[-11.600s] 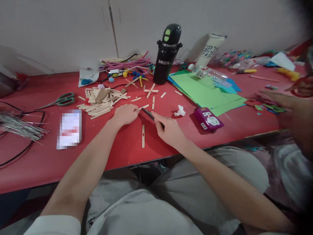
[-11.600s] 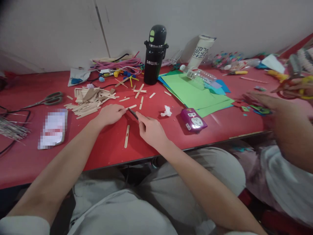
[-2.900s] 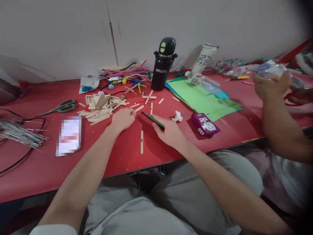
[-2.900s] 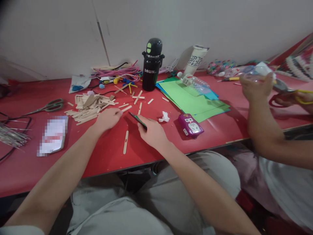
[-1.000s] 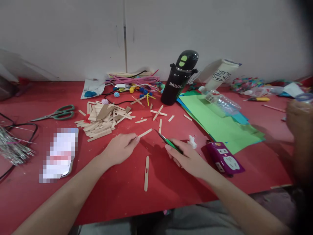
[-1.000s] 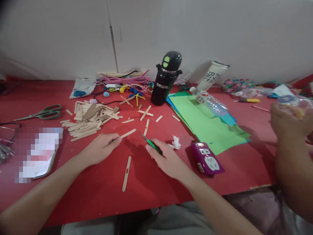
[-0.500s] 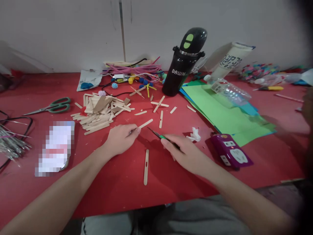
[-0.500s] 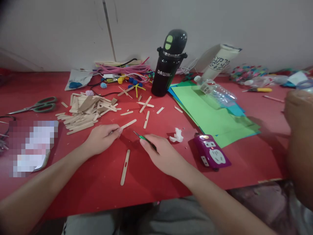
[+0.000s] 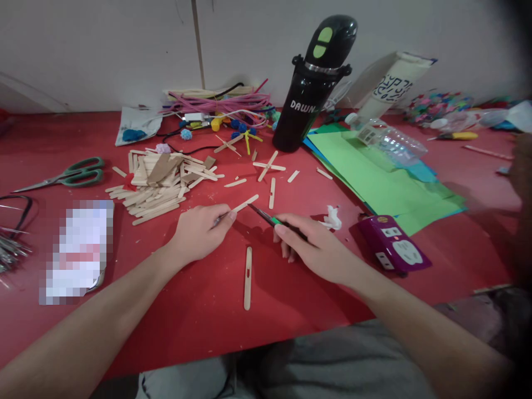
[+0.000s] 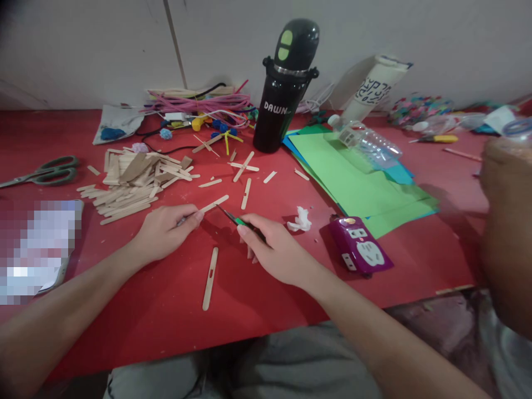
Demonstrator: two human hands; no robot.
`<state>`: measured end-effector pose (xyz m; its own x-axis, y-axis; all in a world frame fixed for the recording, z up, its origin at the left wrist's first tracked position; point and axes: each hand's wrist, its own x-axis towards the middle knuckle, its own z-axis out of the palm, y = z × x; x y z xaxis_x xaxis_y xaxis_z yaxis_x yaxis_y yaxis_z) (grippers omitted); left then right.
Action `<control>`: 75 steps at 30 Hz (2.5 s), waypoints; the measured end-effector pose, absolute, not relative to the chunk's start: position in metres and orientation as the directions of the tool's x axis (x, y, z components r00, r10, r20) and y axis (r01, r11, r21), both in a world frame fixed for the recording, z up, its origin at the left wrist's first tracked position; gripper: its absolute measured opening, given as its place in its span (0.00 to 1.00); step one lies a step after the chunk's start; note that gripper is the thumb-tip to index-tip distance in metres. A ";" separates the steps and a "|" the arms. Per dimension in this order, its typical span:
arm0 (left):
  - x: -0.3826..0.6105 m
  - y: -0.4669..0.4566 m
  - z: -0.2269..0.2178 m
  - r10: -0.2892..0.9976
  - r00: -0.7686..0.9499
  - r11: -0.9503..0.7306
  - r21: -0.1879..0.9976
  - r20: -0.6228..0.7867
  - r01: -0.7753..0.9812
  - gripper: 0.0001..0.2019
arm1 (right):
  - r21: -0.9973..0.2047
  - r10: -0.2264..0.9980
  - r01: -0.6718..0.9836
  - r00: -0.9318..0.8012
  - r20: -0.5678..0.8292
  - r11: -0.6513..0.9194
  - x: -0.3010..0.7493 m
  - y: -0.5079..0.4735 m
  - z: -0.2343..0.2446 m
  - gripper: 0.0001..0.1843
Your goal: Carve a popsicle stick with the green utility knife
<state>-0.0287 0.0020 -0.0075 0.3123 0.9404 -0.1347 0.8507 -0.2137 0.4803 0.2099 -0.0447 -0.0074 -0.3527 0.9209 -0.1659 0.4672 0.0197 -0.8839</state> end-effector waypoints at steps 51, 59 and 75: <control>-0.023 -0.002 -0.004 0.955 0.240 -0.150 0.417 -0.174 0.896 0.19 | -0.843 0.952 0.532 -0.291 -0.093 0.080 0.196 -0.049 -0.001 0.22; -0.023 -0.003 -0.004 0.954 0.250 -0.157 0.433 -0.168 0.887 0.19 | -0.854 0.950 0.514 -0.297 -0.092 0.078 0.194 -0.050 0.000 0.20; -0.023 -0.003 -0.003 0.952 0.251 -0.158 0.424 -0.173 0.892 0.19 | -0.854 0.959 0.510 -0.280 -0.052 0.103 0.193 -0.049 -0.003 0.17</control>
